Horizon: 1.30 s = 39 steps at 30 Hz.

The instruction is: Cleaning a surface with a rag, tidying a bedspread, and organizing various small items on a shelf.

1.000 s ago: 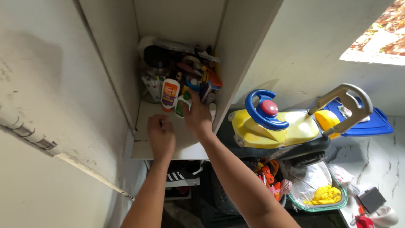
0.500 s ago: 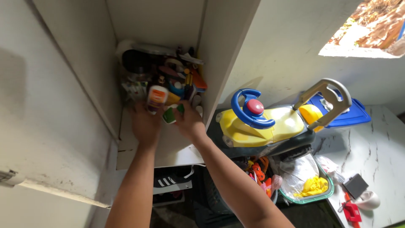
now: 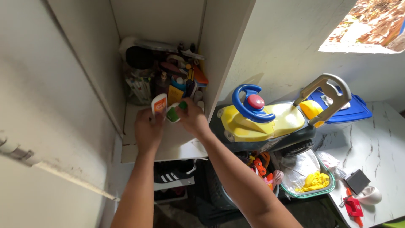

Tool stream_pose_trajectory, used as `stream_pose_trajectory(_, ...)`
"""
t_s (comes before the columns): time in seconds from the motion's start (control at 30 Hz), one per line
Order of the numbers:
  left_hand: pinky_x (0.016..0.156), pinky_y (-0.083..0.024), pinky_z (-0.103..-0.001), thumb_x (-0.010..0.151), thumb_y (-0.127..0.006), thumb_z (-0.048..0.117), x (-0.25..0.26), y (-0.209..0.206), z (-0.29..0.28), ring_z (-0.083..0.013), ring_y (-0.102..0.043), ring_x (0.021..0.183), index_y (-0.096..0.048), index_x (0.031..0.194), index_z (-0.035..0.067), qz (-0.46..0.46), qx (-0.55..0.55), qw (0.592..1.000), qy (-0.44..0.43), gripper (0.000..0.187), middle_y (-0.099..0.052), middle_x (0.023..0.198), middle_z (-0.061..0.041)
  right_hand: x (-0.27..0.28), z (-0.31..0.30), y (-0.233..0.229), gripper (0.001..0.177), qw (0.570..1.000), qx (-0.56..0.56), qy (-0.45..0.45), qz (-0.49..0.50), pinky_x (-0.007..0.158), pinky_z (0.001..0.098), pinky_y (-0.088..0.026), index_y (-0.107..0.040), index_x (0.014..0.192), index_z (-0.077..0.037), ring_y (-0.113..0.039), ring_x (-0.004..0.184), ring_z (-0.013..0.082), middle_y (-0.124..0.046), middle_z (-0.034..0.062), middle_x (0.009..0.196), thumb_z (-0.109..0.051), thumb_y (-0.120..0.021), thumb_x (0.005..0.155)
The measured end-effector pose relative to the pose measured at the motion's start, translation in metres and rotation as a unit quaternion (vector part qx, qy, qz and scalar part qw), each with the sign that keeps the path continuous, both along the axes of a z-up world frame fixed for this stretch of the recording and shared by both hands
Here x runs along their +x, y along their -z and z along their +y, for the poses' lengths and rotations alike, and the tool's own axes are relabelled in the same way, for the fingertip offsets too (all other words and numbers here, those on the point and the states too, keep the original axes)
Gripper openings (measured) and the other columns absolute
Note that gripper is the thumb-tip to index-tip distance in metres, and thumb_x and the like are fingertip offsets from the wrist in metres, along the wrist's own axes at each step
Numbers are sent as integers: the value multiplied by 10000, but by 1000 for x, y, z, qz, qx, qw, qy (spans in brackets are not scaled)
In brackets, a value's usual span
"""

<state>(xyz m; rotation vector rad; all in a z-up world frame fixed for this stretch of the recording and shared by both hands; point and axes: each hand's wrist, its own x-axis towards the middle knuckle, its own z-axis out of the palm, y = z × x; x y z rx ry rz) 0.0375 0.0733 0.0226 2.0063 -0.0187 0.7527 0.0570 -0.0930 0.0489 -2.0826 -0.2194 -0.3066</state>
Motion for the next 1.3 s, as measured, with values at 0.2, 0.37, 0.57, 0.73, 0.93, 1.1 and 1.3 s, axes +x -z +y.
stream_pose_trajectory(0.2,810,-586,-400,846,-769,300,-28,-26,8,-282,-730,1000,-757,1101,98,162,47,971,172,326,-481,1505,-112,56,-23,49,291,987,80,-135,20,758,334,-565,-639,1148,-33,-685,883,170,-720,120,961,-192,-764,939)
stream_pose_trajectory(0.37,865,-583,-379,776,-823,288,-26,-24,10,-276,-725,1058,-736,1137,90,135,3,960,245,421,-562,1409,-91,36,-13,18,311,967,90,-224,80,806,270,-575,-671,1234,-50,-679,933,116,-740,67,1022,-191,-712,959)
stream_pose_trajectory(0.57,850,-561,-376,802,-810,243,-16,2,15,-291,-712,1024,-746,1097,70,70,3,980,187,348,-695,1188,-108,13,10,2,407,987,153,-43,32,652,287,-547,-631,1289,-29,-664,751,120,-704,64,847,-274,-701,972)
stream_pose_trajectory(0.73,841,-538,-402,829,-808,210,-20,11,14,-320,-685,1013,-713,1099,25,17,-8,991,131,341,-678,1145,-149,13,20,-9,519,989,55,128,-40,538,359,-523,-527,1332,-44,-658,570,227,-670,94,658,-272,-744,920)
stream_pose_trajectory(0.93,860,-535,-415,848,-768,169,-30,15,9,-331,-672,1016,-697,1120,29,-18,-72,992,104,313,-657,1114,-153,29,22,10,375,972,83,191,-111,648,427,-549,-549,1198,-32,-712,695,333,-697,148,776,-223,-735,934)
stream_pose_trajectory(1.1,878,-533,-406,846,-776,155,-31,13,9,-328,-679,1039,-711,1079,38,-21,-76,992,102,269,-670,1129,-140,20,31,-4,379,980,-10,191,-46,662,442,-562,-599,1249,-123,-728,706,340,-717,164,763,-276,-727,926)
stream_pose_trajectory(1.3,890,-532,-392,844,-780,164,-36,1,9,-307,-688,1032,-723,1073,35,51,-91,989,101,269,-672,1126,-129,19,37,-13,330,982,113,153,-18,573,435,-541,-544,1036,-79,-708,640,333,-685,158,733,-315,-724,890)
